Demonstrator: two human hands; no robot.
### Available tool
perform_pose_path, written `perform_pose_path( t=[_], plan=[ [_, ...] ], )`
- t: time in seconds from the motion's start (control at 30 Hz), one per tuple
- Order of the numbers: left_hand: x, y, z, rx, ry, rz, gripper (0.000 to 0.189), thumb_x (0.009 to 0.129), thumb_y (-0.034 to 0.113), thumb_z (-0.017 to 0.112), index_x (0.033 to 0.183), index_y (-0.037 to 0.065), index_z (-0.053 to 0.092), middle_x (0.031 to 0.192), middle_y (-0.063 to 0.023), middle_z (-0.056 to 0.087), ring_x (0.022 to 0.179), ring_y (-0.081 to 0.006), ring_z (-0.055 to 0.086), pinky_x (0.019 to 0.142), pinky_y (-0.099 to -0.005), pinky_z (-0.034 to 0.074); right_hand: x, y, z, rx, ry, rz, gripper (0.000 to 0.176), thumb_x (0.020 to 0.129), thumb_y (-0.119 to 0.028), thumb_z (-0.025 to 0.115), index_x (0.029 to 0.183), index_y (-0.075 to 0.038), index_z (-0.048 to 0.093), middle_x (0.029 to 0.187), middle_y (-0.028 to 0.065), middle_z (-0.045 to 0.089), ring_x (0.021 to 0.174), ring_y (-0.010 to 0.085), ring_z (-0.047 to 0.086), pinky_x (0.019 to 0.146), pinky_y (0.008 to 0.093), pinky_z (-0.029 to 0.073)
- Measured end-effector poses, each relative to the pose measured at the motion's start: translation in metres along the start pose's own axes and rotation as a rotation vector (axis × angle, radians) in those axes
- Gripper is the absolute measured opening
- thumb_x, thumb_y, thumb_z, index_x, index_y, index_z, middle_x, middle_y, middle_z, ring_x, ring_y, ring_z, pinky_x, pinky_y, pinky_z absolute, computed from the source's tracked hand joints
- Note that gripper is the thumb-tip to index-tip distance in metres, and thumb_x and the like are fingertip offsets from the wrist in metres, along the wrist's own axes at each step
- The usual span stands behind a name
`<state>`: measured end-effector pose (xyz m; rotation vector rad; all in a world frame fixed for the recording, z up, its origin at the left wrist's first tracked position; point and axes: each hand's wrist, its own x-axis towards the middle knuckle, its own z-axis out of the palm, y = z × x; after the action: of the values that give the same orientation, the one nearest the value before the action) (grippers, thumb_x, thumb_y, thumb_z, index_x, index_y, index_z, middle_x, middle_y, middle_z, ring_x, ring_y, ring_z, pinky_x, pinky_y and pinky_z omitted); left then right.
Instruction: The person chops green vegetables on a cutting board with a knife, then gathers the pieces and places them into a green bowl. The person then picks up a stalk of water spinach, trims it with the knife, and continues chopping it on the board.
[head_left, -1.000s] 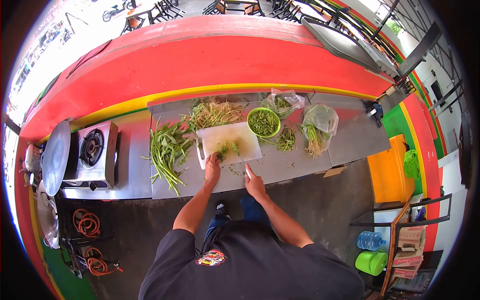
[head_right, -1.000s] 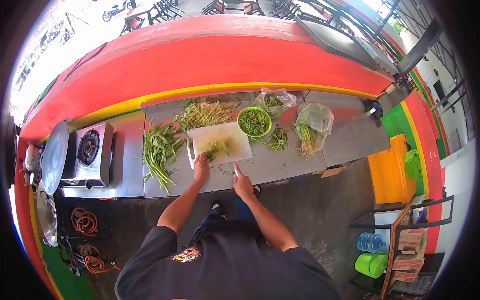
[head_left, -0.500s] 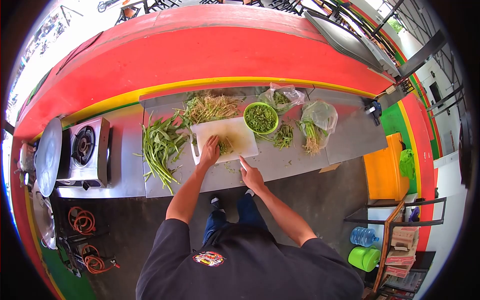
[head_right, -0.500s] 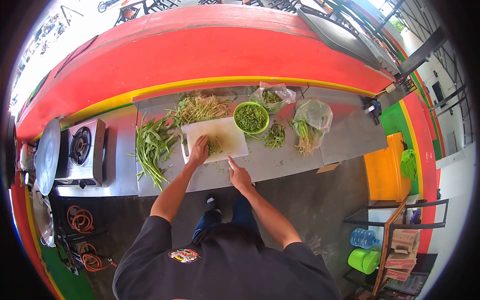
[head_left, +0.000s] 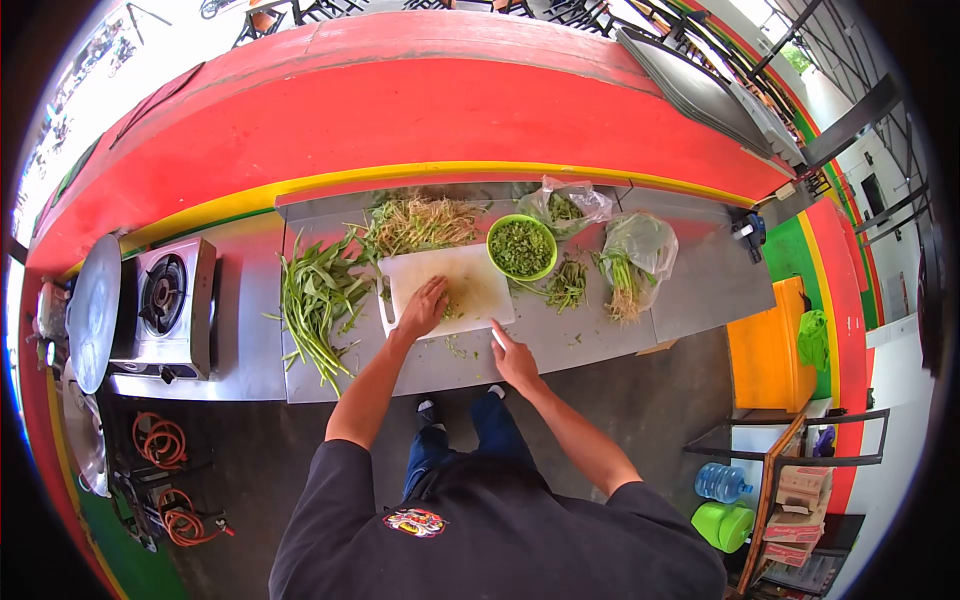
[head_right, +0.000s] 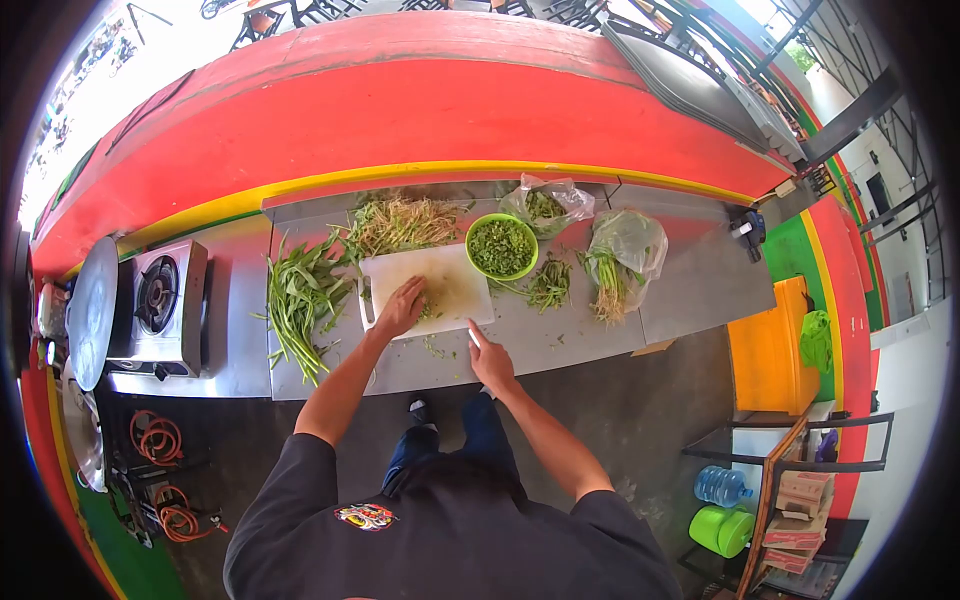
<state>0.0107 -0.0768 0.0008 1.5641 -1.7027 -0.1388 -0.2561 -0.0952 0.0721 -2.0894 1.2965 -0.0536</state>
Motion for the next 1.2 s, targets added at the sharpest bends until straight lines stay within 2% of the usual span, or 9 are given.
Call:
perform_pose_path(
  t=[0.1, 0.13, 0.23, 0.27, 0.37, 0.47, 0.8, 0.97, 1.2],
  plan=[
    [-0.005, 0.014, 0.003, -0.024, -0.054, -0.016, 0.038, 0.091, 0.008, 0.06, 0.127, -0.005, 0.058, 0.128, -0.023, 0.06, 0.116, -0.0408, 0.058, 0.101, -0.0451, 0.047, -0.007, 0.005, 0.002, 0.012, 0.002, -0.094, 0.052, 0.099, -0.024, 0.054, 0.149, -0.032, 0.042, 0.105, 0.0242, 0.069, 0.092, 0.0481, 0.064, 0.079, 0.0538, 0.053],
    [-0.006, 0.016, 0.003, -0.024, -0.053, -0.021, 0.038, 0.091, 0.008, 0.06, 0.127, -0.005, 0.058, 0.128, -0.023, 0.06, 0.116, -0.0408, 0.058, 0.101, -0.0451, 0.047, -0.005, 0.009, 0.004, 0.051, 0.126, -0.203, 0.053, 0.098, -0.027, 0.055, 0.149, -0.032, 0.042, 0.088, 0.0231, 0.07, 0.083, 0.0465, 0.066, 0.073, 0.0552, 0.053],
    [-0.005, 0.023, 0.003, -0.164, -0.136, -0.113, 0.035, 0.091, 0.01, 0.062, 0.123, -0.004, 0.061, 0.124, -0.0213, 0.062, 0.113, -0.0396, 0.059, 0.099, -0.0448, 0.048, 0.016, 0.016, -0.009, 0.036, 0.219, -0.175, 0.051, 0.099, -0.027, 0.054, 0.148, -0.029, 0.043, 0.088, 0.0221, 0.07, 0.081, 0.0459, 0.066, 0.072, 0.0545, 0.053],
    [0.001, 0.026, 0.002, -0.182, -0.075, -0.141, 0.033, 0.091, 0.01, 0.062, 0.121, -0.003, 0.062, 0.123, -0.021, 0.063, 0.112, -0.0393, 0.06, 0.098, -0.0449, 0.049, 0.026, 0.016, -0.014, -0.059, 0.252, -0.171, 0.051, 0.099, -0.026, 0.053, 0.149, -0.028, 0.042, 0.082, 0.021, 0.069, 0.074, 0.0436, 0.067, 0.068, 0.0528, 0.054],
    [0.02, 0.028, 0.005, -0.182, 0.017, -0.151, 0.031, 0.091, 0.01, 0.063, 0.119, -0.002, 0.063, 0.121, -0.0205, 0.064, 0.11, -0.039, 0.06, 0.096, -0.0453, 0.049, 0.049, 0.01, -0.023, -0.234, 0.245, -0.027, 0.05, 0.099, -0.026, 0.052, 0.148, -0.028, 0.044, 0.085, 0.022, 0.068, 0.074, 0.0428, 0.067, 0.068, 0.0518, 0.054],
    [0.036, 0.027, 0.007, -0.157, 0.054, -0.14, 0.03, 0.091, 0.009, 0.063, 0.118, -0.002, 0.064, 0.12, -0.0198, 0.065, 0.11, -0.0389, 0.061, 0.095, -0.0457, 0.049, 0.059, 0.022, -0.011, -0.239, 0.262, -0.084, 0.05, 0.1, -0.026, 0.051, 0.149, -0.028, 0.043, 0.077, 0.0193, 0.064, 0.068, 0.0401, 0.066, 0.064, 0.0514, 0.054],
    [0.069, 0.024, 0.01, -0.06, 0.236, -0.238, 0.024, 0.093, 0.009, 0.061, 0.116, 0.002, 0.065, 0.12, -0.0154, 0.065, 0.11, -0.0365, 0.061, 0.094, -0.0443, 0.05, 0.008, 0.052, -0.028, -0.043, 0.104, -0.28, 0.048, 0.099, -0.024, 0.056, 0.146, -0.027, 0.048, 0.076, 0.0141, 0.063, 0.069, 0.0349, 0.065, 0.064, 0.0452, 0.053],
    [0.071, 0.025, 0.02, -0.025, 0.179, -0.289, 0.027, 0.095, 0.013, 0.059, 0.12, 0.002, 0.064, 0.125, -0.017, 0.064, 0.116, -0.0368, 0.059, 0.099, -0.045, 0.047, 0.023, 0.057, -0.036, 0.02, 0.175, -0.215, 0.047, 0.099, -0.024, 0.056, 0.145, -0.024, 0.049, 0.079, 0.0158, 0.065, 0.073, 0.0359, 0.066, 0.067, 0.0462, 0.053],
    [0.073, 0.015, 0.035, 0.022, -0.028, -0.228, 0.032, 0.097, 0.014, 0.055, 0.122, -0.004, 0.061, 0.126, -0.0205, 0.062, 0.119, -0.0374, 0.058, 0.103, -0.0456, 0.045, 0.008, 0.06, -0.04, 0.078, -0.083, -0.262, 0.045, 0.098, -0.024, 0.057, 0.142, -0.02, 0.052, 0.087, 0.0195, 0.069, 0.078, 0.0398, 0.067, 0.069, 0.0486, 0.053]
  ],
)
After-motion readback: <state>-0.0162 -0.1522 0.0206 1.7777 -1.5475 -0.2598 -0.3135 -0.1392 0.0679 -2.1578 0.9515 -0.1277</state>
